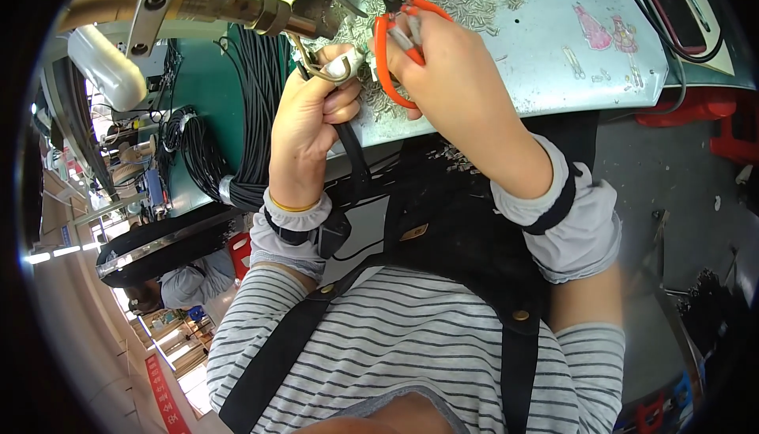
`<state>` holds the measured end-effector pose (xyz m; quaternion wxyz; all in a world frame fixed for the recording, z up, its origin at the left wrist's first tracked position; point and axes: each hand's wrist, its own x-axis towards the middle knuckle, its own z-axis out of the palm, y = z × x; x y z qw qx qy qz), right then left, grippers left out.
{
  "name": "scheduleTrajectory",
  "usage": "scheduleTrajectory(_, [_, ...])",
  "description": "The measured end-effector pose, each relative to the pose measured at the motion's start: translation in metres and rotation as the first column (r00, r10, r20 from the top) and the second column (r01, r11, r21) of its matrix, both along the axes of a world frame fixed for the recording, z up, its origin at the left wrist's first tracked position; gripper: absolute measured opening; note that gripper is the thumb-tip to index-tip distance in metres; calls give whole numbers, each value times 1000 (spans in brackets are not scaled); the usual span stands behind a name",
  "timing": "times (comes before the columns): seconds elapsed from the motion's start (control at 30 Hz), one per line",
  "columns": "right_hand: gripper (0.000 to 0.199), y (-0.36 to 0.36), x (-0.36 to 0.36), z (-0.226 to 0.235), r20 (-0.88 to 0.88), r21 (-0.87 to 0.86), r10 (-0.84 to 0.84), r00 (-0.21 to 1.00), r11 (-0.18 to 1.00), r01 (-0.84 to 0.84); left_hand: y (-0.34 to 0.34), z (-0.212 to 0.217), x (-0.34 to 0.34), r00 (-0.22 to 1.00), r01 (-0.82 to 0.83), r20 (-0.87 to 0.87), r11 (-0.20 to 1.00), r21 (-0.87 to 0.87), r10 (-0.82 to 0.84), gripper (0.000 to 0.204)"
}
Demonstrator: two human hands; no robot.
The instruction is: The person trims the ends of wires using shears, then places the bundle into a machine and presses a foot pedal before resuming the trimming.
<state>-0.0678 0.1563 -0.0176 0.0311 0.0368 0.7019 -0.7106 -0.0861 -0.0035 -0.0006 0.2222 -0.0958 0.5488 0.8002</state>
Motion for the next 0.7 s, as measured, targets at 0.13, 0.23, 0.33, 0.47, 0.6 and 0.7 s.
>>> scheduleTrajectory(0.13, [16, 0, -9, 0, 79, -86, 103, 992, 992, -96, -3, 2, -5, 999, 46, 19, 998, -32, -46, 14])
scheduleTrajectory(0.23, [17, -1, -8, -1, 62, -100, 100, 993, 991, -93, -8, 0, -7, 998, 60, 33, 998, -25, -59, 13])
scheduleTrajectory(0.33, [16, -1, -9, 1, 56, -128, 117, 992, 986, -109, -10, -2, -7, 997, 59, 45, 998, 5, -59, 12])
scheduleTrajectory(0.47, [16, 0, -10, -1, 45, -153, 130, 990, 981, -122, -6, 1, -5, 1000, 28, 1, 1000, -13, -28, 11])
scheduleTrajectory(0.6, [15, 0, -10, 0, 65, -131, 122, 990, 985, -112, -5, -1, -7, 999, 49, -18, 999, -7, -49, 11])
scheduleTrajectory(0.7, [15, -1, -10, -1, 68, -126, 114, 991, 986, -105, -4, 2, -6, 998, 60, -14, 997, -56, -61, 12])
